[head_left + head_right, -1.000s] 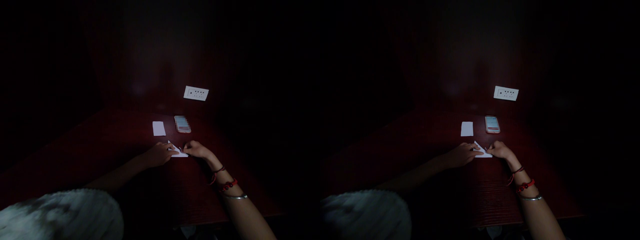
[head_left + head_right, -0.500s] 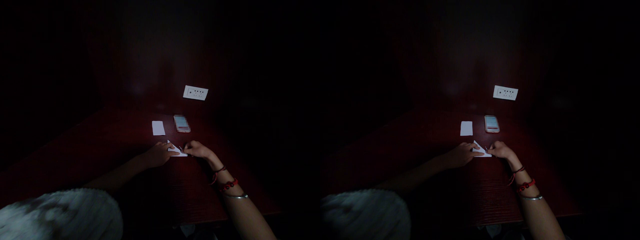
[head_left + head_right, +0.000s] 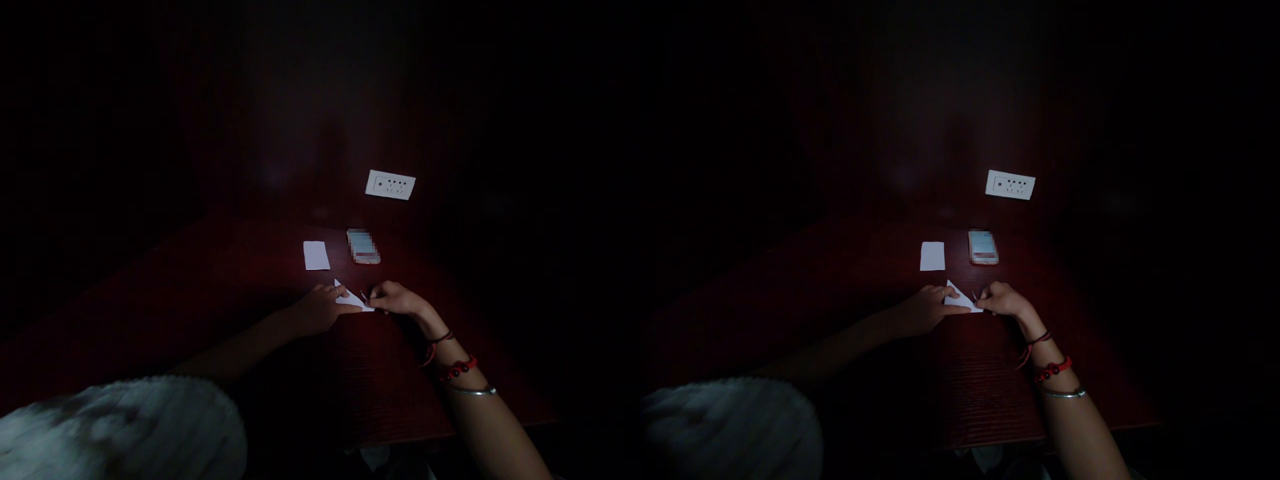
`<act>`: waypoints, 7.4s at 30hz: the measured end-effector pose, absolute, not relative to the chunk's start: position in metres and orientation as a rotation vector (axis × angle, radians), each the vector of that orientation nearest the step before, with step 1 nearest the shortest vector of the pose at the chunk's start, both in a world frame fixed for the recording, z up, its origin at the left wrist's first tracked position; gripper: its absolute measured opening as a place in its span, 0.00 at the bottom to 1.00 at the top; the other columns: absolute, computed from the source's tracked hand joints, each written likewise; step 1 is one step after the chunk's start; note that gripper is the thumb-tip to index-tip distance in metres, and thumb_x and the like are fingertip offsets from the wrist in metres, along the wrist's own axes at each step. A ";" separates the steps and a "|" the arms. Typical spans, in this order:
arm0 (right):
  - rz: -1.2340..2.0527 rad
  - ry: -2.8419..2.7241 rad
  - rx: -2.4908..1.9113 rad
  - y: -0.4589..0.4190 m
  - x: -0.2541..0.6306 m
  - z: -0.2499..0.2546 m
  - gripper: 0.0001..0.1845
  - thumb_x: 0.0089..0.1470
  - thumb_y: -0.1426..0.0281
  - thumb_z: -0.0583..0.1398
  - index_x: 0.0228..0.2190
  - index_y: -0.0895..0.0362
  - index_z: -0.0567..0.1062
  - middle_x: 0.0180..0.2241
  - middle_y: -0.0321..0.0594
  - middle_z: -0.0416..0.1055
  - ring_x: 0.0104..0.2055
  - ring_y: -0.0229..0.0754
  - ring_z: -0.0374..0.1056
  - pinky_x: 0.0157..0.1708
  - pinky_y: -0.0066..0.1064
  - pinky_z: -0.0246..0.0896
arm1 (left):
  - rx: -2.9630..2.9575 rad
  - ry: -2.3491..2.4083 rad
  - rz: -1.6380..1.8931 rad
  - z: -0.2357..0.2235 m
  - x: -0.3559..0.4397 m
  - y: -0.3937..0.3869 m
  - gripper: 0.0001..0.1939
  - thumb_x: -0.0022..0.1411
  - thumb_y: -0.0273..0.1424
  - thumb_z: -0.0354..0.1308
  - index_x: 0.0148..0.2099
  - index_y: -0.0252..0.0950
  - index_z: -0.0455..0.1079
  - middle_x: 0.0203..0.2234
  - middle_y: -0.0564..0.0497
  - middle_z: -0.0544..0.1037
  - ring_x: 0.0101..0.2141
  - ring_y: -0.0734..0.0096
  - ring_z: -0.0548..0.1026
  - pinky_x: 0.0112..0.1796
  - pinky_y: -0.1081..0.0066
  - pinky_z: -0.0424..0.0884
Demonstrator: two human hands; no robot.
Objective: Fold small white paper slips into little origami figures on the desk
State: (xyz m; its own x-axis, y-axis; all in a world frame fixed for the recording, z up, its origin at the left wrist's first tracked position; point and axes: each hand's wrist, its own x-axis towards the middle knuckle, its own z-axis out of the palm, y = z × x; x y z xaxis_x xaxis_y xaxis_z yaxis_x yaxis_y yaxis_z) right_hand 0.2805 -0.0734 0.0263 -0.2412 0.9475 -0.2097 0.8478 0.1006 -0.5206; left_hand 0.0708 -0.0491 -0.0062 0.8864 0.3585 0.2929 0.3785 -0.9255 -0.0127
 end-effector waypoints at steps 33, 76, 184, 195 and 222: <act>0.886 -2.219 -1.765 -0.075 0.286 0.025 0.12 0.43 0.66 0.52 0.23 0.63 0.70 0.15 0.34 0.62 0.16 0.30 0.58 0.18 0.20 0.52 | -2.961 -0.642 -0.398 -0.004 0.071 -0.051 0.19 0.57 0.27 0.43 0.50 0.52 0.56 0.44 0.49 0.60 0.38 0.64 0.62 0.36 0.64 0.57; 0.380 -2.151 -2.087 -0.081 0.282 0.037 0.08 0.43 0.72 0.55 0.25 0.61 0.72 0.26 0.42 0.71 0.28 0.35 0.64 0.25 0.21 0.51 | -2.936 -0.649 -0.671 0.000 0.067 -0.056 0.16 0.59 0.30 0.42 0.50 0.34 0.54 0.51 0.45 0.54 0.50 0.65 0.55 0.46 0.64 0.55; 0.252 -1.692 -1.289 -0.075 0.253 0.026 0.13 0.50 0.70 0.48 0.36 0.58 0.67 0.32 0.39 0.69 0.29 0.36 0.65 0.29 0.25 0.58 | -2.843 -0.951 -0.796 0.012 0.048 -0.037 0.24 0.59 0.30 0.41 0.57 0.38 0.41 0.50 0.50 0.58 0.48 0.70 0.59 0.46 0.69 0.56; 0.476 -1.818 -1.550 -0.067 0.257 0.012 0.14 0.37 0.75 0.57 0.32 0.58 0.69 0.27 0.36 0.69 0.29 0.35 0.64 0.31 0.25 0.58 | -2.979 -0.711 -0.632 0.006 0.050 -0.037 0.17 0.60 0.32 0.41 0.52 0.43 0.53 0.52 0.55 0.56 0.52 0.70 0.52 0.47 0.68 0.53; 0.733 -2.058 -1.264 -0.074 0.263 0.016 0.12 0.41 0.70 0.58 0.31 0.59 0.62 0.19 0.31 0.64 0.21 0.31 0.61 0.23 0.23 0.56 | -3.024 -0.395 -0.410 0.008 0.049 -0.040 0.15 0.59 0.28 0.45 0.48 0.48 0.59 0.46 0.55 0.64 0.45 0.70 0.62 0.43 0.70 0.54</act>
